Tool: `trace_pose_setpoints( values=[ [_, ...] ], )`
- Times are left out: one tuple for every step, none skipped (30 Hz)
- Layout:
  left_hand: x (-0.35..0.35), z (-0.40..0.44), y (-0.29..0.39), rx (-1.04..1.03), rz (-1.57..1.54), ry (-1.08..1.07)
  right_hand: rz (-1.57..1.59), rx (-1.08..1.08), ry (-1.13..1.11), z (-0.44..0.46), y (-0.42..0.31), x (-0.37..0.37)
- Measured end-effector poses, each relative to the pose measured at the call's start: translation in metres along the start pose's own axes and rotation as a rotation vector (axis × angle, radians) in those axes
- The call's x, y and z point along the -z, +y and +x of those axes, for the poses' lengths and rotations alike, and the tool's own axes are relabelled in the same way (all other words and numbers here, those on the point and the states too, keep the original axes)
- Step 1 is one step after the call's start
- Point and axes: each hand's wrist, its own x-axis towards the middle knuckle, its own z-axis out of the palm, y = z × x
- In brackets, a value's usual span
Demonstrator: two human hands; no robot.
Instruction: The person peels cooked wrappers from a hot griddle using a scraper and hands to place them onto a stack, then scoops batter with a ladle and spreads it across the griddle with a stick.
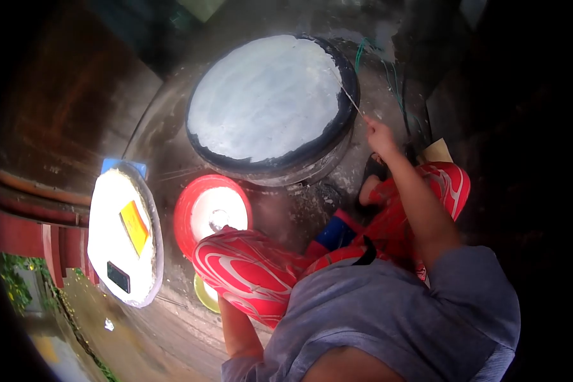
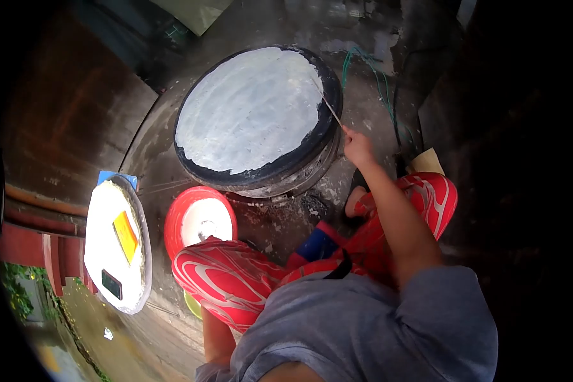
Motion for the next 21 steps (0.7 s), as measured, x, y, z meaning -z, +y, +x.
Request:
trace_pose_setpoints(
  values=[
    [0.002,-0.002,0.000,0.000,0.003,0.005,-0.204,0.145,-0.031,-0.007,-0.008,0.011],
    [0.003,-0.002,-0.001,-0.004,0.007,0.006,-0.205,0.145,-0.029,-0.018,-0.025,0.024],
    [0.006,-0.002,-0.002,0.000,-0.001,0.009,0.034,-0.025,-0.166,-0.032,-0.049,0.039],
    [0.008,-0.001,-0.004,0.000,-0.005,0.010,0.273,-0.196,-0.303,-0.042,-0.060,0.046],
    [0.010,-0.002,-0.005,-0.003,-0.006,0.013,0.267,-0.196,-0.307,-0.044,-0.045,0.039],
    [0.011,-0.003,-0.007,-0.003,-0.005,0.018,0.176,-0.091,-0.152,-0.045,-0.020,0.026],
    [0.011,-0.003,-0.006,-0.002,-0.009,0.018,0.086,0.016,0.004,-0.048,-0.001,0.016],
    [0.011,-0.003,-0.007,-0.004,-0.008,0.019,0.084,0.047,-0.080,-0.064,0.003,0.007],
    [0.012,-0.004,-0.006,-0.003,-0.010,0.021,0.112,0.209,-0.167,-0.083,0.000,0.002],
    [0.013,-0.005,-0.007,-0.001,-0.007,0.023,0.141,0.370,-0.254,-0.098,-0.007,-0.001],
    [0.014,-0.006,-0.007,-0.003,-0.007,0.026,0.142,0.368,-0.256,-0.103,-0.016,-0.003],
    [0.014,-0.006,-0.008,-0.005,-0.008,0.030,0.394,0.092,-0.419,-0.109,-0.027,-0.003],
    [0.015,-0.007,-0.010,-0.003,-0.006,0.036,0.641,-0.194,-0.574,-0.112,-0.034,-0.002],
    [0.016,-0.007,-0.011,-0.005,-0.004,0.036,0.642,-0.196,-0.578,-0.112,-0.039,-0.001],
    [0.017,-0.008,-0.012,-0.005,-0.006,0.041,0.686,-0.250,-0.525,-0.108,-0.044,0.000],
    [0.017,-0.008,-0.013,-0.006,-0.004,0.040,0.728,-0.301,-0.470,-0.103,-0.046,0.000],
    [0.018,-0.009,-0.013,-0.009,-0.006,0.042,0.722,-0.337,-0.461,-0.098,-0.046,-0.001],
    [0.018,-0.009,-0.014,-0.009,-0.004,0.042,0.722,-0.336,-0.462,-0.095,-0.046,-0.002],
    [0.019,-0.010,-0.015,-0.009,-0.004,0.044,0.601,-0.313,-0.459,-0.091,-0.045,-0.004],
    [0.020,-0.010,-0.016,-0.008,-0.006,0.046,0.479,-0.289,-0.454,-0.087,-0.045,-0.006],
    [0.020,-0.009,-0.016,-0.012,-0.010,0.043,0.477,-0.289,-0.456,-0.084,-0.041,-0.011]
  ],
)
